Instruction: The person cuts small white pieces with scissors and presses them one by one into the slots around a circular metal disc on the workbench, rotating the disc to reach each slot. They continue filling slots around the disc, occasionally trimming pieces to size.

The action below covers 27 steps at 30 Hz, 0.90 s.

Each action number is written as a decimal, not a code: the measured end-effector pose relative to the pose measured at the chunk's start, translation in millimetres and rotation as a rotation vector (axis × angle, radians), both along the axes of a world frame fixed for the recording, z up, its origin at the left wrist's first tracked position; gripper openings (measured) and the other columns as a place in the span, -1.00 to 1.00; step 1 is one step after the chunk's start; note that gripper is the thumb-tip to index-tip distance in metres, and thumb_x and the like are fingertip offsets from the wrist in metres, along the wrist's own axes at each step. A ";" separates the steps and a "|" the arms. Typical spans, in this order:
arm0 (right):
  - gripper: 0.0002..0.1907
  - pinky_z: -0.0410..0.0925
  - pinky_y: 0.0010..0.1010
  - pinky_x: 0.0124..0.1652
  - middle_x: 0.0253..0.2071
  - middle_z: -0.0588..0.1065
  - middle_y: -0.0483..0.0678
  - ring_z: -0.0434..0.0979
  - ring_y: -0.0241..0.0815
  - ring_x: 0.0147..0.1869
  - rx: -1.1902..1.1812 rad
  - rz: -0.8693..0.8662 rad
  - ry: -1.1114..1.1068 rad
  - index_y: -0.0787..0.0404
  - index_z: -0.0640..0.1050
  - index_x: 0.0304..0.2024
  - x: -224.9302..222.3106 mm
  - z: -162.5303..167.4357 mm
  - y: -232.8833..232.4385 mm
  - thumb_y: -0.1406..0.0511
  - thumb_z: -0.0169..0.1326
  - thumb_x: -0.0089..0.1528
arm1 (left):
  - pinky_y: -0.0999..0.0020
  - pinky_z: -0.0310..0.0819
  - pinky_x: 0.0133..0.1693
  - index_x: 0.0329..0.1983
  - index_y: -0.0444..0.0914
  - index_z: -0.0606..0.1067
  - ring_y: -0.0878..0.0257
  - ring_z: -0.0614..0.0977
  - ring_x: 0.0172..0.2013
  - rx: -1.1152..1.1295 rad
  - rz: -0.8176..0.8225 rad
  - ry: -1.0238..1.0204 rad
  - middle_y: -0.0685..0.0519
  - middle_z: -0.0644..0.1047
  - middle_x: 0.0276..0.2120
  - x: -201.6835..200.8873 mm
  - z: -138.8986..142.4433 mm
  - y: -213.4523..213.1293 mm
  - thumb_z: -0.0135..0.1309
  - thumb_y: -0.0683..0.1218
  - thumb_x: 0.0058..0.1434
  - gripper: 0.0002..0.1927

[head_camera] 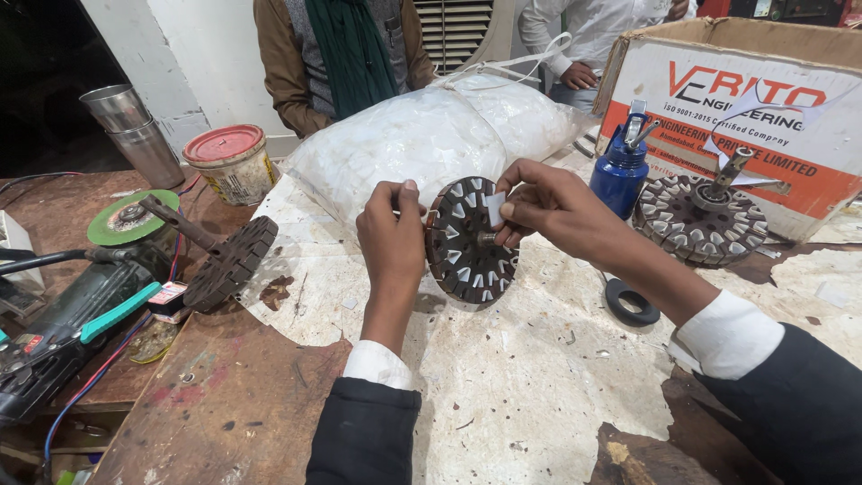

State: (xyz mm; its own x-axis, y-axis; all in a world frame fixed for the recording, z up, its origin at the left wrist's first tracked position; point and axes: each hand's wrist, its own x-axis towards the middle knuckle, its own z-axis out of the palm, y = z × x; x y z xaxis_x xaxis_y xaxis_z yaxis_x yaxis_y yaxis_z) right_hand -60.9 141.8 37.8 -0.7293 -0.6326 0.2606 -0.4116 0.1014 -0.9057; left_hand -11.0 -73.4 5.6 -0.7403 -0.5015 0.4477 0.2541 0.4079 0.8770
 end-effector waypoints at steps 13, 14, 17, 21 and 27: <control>-0.84 0.56 -0.37 -0.30 -0.31 0.56 0.16 0.66 -0.11 -0.31 -0.228 -0.272 0.065 0.35 0.39 0.00 -7.1 17.5 18.4 0.47 -0.07 0.37 | 0.40 0.54 -0.28 -0.21 -0.38 0.60 0.31 0.63 -0.38 -0.141 -0.193 0.264 0.04 0.62 -0.40 2.2 -1.1 17.1 0.26 -0.05 0.17 -0.72; -0.86 0.56 -0.38 -0.31 -0.31 0.55 0.16 0.66 -0.12 -0.32 -0.240 -0.287 0.078 0.35 0.41 -0.01 -6.9 16.8 20.0 0.48 -0.07 0.37 | 0.39 0.55 -0.25 -0.15 -0.39 0.61 0.31 0.63 -0.33 -0.136 -0.235 0.289 0.02 0.62 -0.35 1.4 -2.1 16.3 0.26 -0.05 0.19 -0.70; -0.93 0.55 -0.38 -0.36 -0.34 0.57 0.17 0.66 -0.12 -0.35 -0.283 -0.290 0.123 0.39 0.44 -0.12 -8.7 16.1 23.3 0.50 -0.06 0.35 | 0.39 0.56 -0.18 -0.03 -0.39 0.61 0.31 0.64 -0.22 -0.076 -0.356 0.287 0.01 0.62 -0.26 0.4 -4.5 11.9 0.24 -0.05 0.24 -0.65; -0.94 0.53 -0.39 -0.39 -0.36 0.56 0.14 0.64 -0.13 -0.38 -0.324 -0.280 0.095 0.39 0.46 -0.18 -12.8 16.2 27.2 0.53 -0.04 0.32 | 0.38 0.61 -0.15 0.04 -0.36 0.61 0.30 0.64 -0.15 0.074 -0.527 0.158 0.03 0.63 -0.18 -1.7 -7.7 13.1 0.21 -0.06 0.26 -0.64; -0.91 0.45 -0.43 -0.48 -0.38 0.54 0.08 0.58 -0.20 -0.45 -0.347 -0.287 0.048 0.34 0.47 -0.17 -14.3 17.4 31.5 0.52 -0.01 0.29 | 0.41 0.53 0.01 0.21 -0.32 0.53 0.28 0.64 -0.03 0.111 -0.719 0.077 -0.05 0.65 -0.03 -10.2 -16.9 24.5 0.15 -0.16 0.22 -0.54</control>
